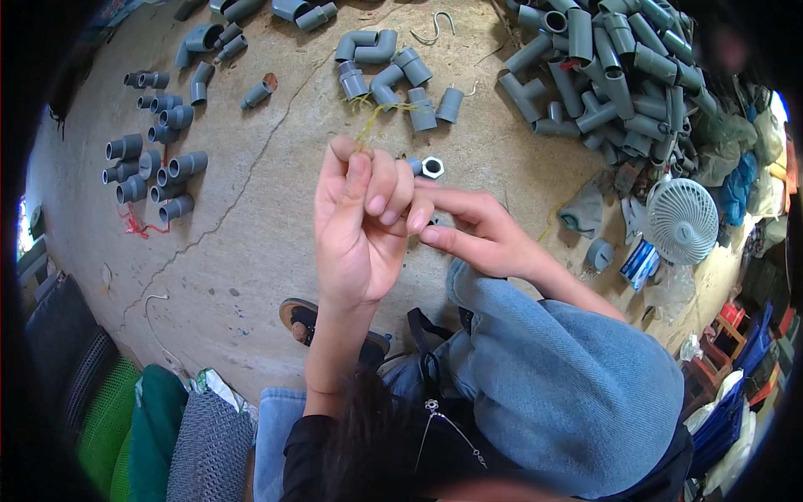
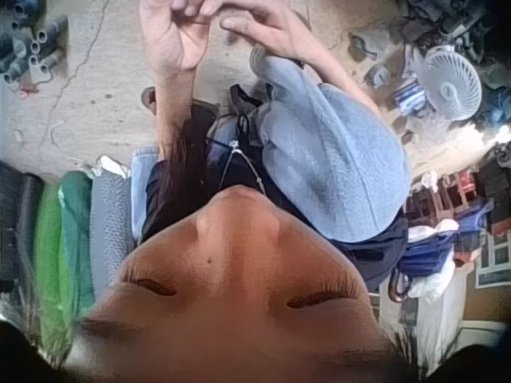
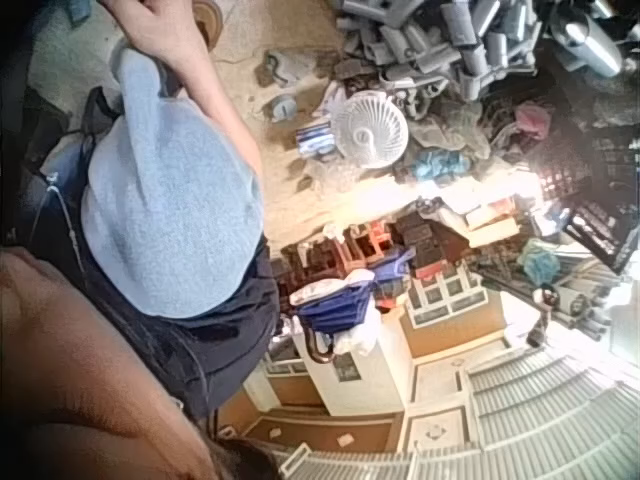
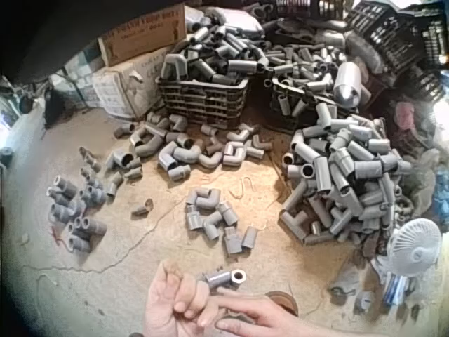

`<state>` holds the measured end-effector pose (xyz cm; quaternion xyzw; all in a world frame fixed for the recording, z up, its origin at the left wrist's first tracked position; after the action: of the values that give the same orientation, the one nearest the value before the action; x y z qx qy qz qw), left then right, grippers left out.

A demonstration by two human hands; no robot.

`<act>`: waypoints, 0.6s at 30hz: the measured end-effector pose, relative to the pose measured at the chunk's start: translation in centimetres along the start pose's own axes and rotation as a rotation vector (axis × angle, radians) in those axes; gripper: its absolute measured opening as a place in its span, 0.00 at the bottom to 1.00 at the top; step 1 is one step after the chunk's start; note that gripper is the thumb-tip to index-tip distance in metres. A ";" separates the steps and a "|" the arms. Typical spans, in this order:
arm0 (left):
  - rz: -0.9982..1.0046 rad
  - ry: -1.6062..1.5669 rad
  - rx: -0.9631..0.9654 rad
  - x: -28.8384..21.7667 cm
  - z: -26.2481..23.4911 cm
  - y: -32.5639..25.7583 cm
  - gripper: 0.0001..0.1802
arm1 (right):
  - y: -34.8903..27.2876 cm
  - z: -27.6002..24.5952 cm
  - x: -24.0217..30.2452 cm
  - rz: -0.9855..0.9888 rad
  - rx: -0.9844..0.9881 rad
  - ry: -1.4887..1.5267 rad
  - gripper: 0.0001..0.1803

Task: Thread a string through multiple PVC pipe elbow segments to connect them.

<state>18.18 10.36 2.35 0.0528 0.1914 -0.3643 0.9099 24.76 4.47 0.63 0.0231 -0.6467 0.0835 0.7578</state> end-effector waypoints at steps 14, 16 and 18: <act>-0.053 2.300 0.174 12.3 -7.4 7.7 0.17 | -6.2 -10.5 -0.6 0.045 -0.613 0.043 0.08; -0.054 2.303 0.149 12.3 -7.6 7.4 0.19 | -6.3 -10.9 -0.9 0.061 -0.646 0.071 0.07; -0.052 2.177 0.080 11.2 -8.0 7.0 0.19 | -6.3 -11.1 -0.7 0.034 -0.686 0.100 0.05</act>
<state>27.87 10.16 -9.63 0.3725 0.8837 -0.1474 0.2422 36.46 -0.26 -1.43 -0.2479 -0.5993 -0.1250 0.7508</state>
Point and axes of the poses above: each hand's wrist, its own y-axis towards the middle knuckle, its own z-axis out of the palm, x = y × z, the point moved 10 cm from there along y, towards the middle knuckle, and after that the axes turned 12 degrees about x, right-handed, at the moved point
